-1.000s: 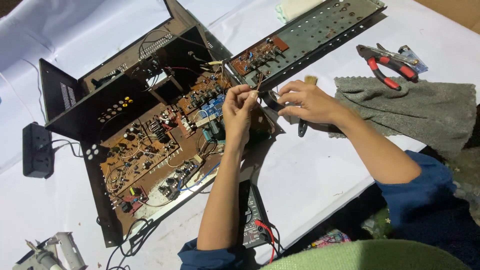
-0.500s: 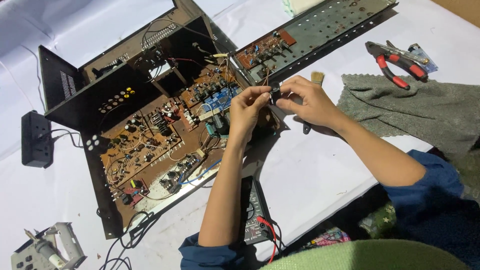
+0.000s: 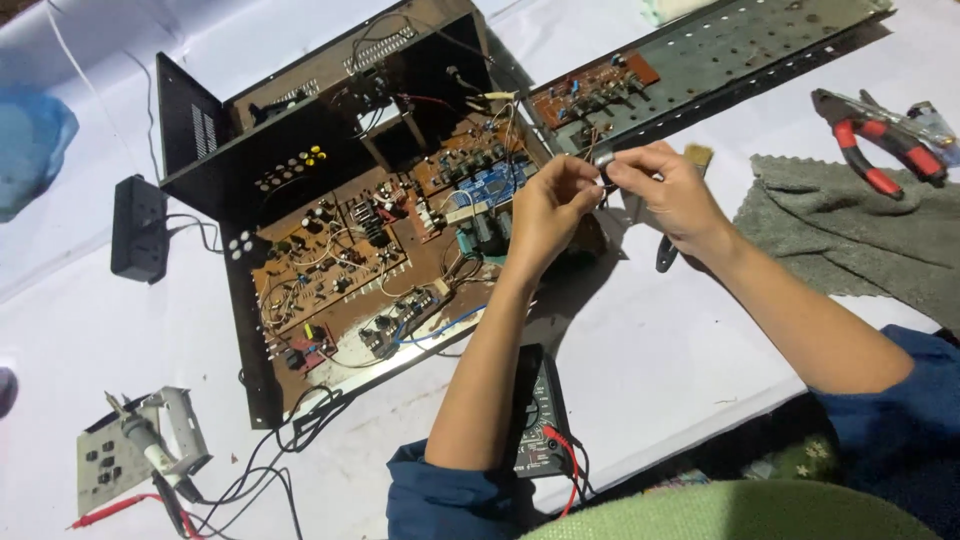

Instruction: The person uses a multimeter to test points on an exposed circuit board, then wraps a wire connection with electrical tape and secures it with a lighter. The person handles the multimeter, electrical tape, and a lighter while working on the circuit board.

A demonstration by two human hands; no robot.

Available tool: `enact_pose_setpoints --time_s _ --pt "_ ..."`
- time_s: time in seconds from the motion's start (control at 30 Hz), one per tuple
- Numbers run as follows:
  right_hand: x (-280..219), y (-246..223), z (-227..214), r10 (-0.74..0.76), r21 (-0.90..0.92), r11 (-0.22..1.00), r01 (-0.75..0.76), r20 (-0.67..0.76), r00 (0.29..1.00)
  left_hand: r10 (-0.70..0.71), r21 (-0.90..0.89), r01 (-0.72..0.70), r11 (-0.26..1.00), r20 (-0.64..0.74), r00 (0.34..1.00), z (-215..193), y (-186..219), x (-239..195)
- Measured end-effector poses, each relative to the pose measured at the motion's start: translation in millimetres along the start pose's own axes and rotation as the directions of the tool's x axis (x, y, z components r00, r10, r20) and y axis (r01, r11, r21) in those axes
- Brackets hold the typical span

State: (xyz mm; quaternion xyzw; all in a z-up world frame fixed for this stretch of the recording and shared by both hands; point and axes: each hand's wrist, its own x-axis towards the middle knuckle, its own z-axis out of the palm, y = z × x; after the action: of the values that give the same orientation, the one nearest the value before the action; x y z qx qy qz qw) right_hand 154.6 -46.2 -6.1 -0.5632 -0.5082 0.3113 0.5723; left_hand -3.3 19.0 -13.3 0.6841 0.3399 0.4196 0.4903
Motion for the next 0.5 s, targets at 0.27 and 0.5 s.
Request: enact_pose_setpoints --time_s 0.27,0.5 --pt "-2 5 -20 -0.086 -0.238 0.965 0.109 0.105 0.991 -0.142 -0.028 0.142 0.989 0.012 0.990 -1 -5 3" --pt "-8 10 -31 -0.424 -0.375 0.787 0.491 0.250 0.871 -0.354 -0.268 0.372 0.889 0.113 0.928 -1 -15 15"
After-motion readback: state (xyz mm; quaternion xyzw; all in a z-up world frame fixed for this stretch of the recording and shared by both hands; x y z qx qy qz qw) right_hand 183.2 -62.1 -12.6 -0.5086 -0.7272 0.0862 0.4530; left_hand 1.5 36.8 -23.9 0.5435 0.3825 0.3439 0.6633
